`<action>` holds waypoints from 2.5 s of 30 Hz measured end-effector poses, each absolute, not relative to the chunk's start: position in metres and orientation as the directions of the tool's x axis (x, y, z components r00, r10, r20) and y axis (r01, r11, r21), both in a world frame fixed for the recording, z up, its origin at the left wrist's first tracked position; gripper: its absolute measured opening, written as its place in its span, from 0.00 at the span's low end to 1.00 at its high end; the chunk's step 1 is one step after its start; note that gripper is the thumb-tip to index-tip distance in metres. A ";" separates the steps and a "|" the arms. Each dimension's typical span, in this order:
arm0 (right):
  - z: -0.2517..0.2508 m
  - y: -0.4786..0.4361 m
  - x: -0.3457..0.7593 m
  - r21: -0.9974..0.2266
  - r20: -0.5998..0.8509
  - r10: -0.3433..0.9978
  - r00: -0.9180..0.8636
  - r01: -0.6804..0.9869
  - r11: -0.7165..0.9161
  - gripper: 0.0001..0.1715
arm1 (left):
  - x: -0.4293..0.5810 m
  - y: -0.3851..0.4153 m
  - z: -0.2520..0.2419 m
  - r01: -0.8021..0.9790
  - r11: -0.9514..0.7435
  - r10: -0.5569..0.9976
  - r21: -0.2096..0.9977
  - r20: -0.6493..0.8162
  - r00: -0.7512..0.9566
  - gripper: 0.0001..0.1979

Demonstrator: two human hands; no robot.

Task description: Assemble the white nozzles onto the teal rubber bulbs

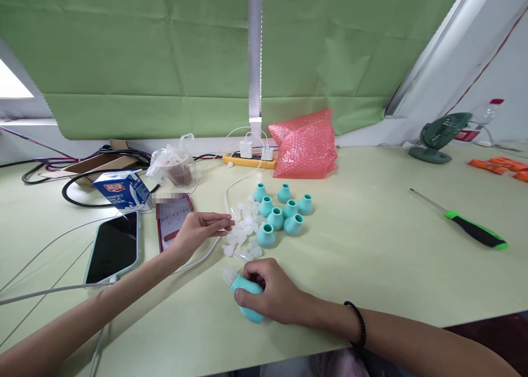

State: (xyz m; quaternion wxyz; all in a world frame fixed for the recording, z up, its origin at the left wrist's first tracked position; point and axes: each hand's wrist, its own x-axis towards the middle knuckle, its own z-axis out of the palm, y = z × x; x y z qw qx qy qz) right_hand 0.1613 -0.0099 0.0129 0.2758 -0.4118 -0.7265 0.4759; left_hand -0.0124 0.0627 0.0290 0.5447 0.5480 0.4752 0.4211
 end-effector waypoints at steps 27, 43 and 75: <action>0.015 -0.019 0.164 -0.943 -0.027 0.793 -0.609 0.278 0.182 0.08 | 0.000 0.003 0.022 0.476 -0.786 0.588 0.396 0.239 0.773 0.21; 0.020 -0.022 0.174 -0.563 0.269 0.484 -0.833 0.272 0.781 0.10 | -0.002 0.019 0.027 0.089 0.246 0.651 0.965 -0.233 0.722 0.26; 0.092 0.061 0.224 -0.403 0.836 0.544 -0.065 0.600 0.691 0.07 | -0.008 0.021 0.003 0.644 -0.763 0.641 0.051 0.189 0.744 0.25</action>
